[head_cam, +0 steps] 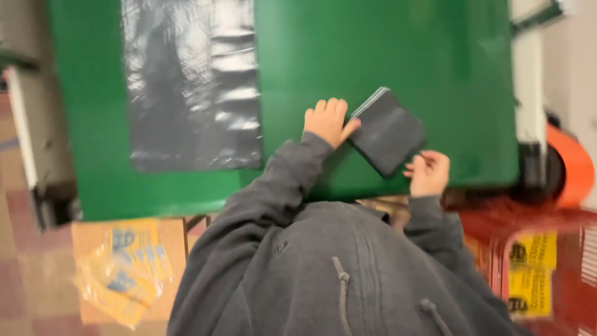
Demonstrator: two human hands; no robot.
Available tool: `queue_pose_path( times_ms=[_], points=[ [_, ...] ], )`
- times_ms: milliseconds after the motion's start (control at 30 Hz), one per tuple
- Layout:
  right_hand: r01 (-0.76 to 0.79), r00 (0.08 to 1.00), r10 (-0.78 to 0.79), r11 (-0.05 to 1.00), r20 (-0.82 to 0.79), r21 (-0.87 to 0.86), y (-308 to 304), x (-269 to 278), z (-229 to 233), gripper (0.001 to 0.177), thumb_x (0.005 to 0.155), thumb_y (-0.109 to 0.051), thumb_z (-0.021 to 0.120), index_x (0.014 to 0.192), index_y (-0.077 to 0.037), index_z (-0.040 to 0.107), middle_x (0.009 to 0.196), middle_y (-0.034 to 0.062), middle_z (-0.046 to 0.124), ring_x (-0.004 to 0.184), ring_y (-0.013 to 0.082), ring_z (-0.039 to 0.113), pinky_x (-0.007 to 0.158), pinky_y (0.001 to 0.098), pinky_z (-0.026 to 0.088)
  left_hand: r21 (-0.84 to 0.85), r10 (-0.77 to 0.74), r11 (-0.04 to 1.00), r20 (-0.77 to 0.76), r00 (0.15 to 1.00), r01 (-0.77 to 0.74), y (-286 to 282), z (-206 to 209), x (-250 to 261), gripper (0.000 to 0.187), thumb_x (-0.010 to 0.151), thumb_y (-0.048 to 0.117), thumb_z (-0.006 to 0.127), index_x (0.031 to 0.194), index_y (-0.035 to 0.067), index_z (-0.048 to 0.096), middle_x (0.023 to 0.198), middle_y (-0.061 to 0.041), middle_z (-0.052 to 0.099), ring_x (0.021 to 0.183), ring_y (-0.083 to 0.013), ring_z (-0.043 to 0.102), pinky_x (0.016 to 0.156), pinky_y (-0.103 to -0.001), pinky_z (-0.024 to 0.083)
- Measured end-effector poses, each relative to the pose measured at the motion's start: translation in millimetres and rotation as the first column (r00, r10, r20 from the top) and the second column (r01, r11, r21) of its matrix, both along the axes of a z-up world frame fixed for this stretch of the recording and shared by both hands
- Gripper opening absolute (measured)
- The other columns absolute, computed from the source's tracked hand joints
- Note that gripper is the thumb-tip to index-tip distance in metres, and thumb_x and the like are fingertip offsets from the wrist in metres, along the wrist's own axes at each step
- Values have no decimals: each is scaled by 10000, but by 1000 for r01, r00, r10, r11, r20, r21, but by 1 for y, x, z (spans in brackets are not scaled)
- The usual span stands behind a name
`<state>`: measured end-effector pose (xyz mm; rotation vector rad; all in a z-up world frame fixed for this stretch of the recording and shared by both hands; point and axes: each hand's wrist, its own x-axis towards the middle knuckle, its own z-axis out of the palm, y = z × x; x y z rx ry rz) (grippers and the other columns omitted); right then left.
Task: Folding black plastic bags and inserting them into retail sleeves at a factory workstation.
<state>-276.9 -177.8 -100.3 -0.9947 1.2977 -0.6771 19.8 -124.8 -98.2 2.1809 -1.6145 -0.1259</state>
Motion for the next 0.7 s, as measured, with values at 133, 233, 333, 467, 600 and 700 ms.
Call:
queue_pose_path(
  times_ms=[133, 233, 333, 467, 600, 700],
  points=[
    [-156, 873, 299, 919, 384, -361, 63, 111, 14, 288, 962, 26, 585, 1213, 114, 475, 1067, 349, 565, 1077, 487, 669, 817, 619, 646, -148, 9, 989, 169, 986, 16, 122, 21, 71, 907, 838, 900, 517, 1340, 148, 591, 1453, -102, 543, 1482, -359, 330, 1176, -627, 154],
    [-457, 654, 472, 869, 591, -188, 98, 196, -14, 452, 984, -115, 539, 1388, 57, 435, 1381, 293, 552, 1385, 385, 507, 1021, 632, 532, 89, 132, 987, 29, 991, -134, 203, 23, 115, 1195, 680, 963, 547, 1501, 101, 444, 1624, -152, 368, 1556, -427, 155, 1155, -744, 154],
    [-548, 532, 466, 826, 707, -132, 114, 262, -20, 567, 952, -234, 571, 1456, -17, 427, 1474, 209, 517, 1428, 320, 469, 1042, 575, 550, 87, 87, 992, 108, 990, -96, 240, 2, 131, 1258, 599, 926, 651, 1503, 70, 470, 1634, -156, 367, 1538, -430, 226, 1136, -682, 309],
    [-583, 541, 366, 812, 757, 23, 112, 304, -7, 588, 913, -240, 548, 1479, -108, 465, 1512, 106, 536, 1439, 258, 478, 984, 449, 579, -35, 144, 989, 104, 984, -141, 231, -24, 132, 1129, 671, 866, 673, 1480, 96, 507, 1579, -136, 450, 1500, -406, 325, 1106, -636, 385],
    [-557, 617, 761, 601, 200, -573, 106, 311, 11, 760, 706, -58, 489, 1463, -103, 518, 1468, 122, 530, 1401, 323, 459, 1094, 498, 470, -354, 268, 921, 268, 925, -164, 213, -64, 143, 452, 767, 419, 686, 1170, 215, 665, 1116, 13, 625, 1092, -265, 602, 733, -397, 559],
    [-590, 692, 477, -58, -542, -805, 104, 309, 12, 483, 758, -150, 618, 1239, -136, 652, 1362, 102, 606, 1352, 350, 496, 1161, 510, 366, -343, 262, 926, 288, 921, -156, 208, -58, 130, 283, 799, 379, 610, 1075, 322, 638, 945, 105, 579, 924, -171, 603, 555, -334, 507]
  ],
)
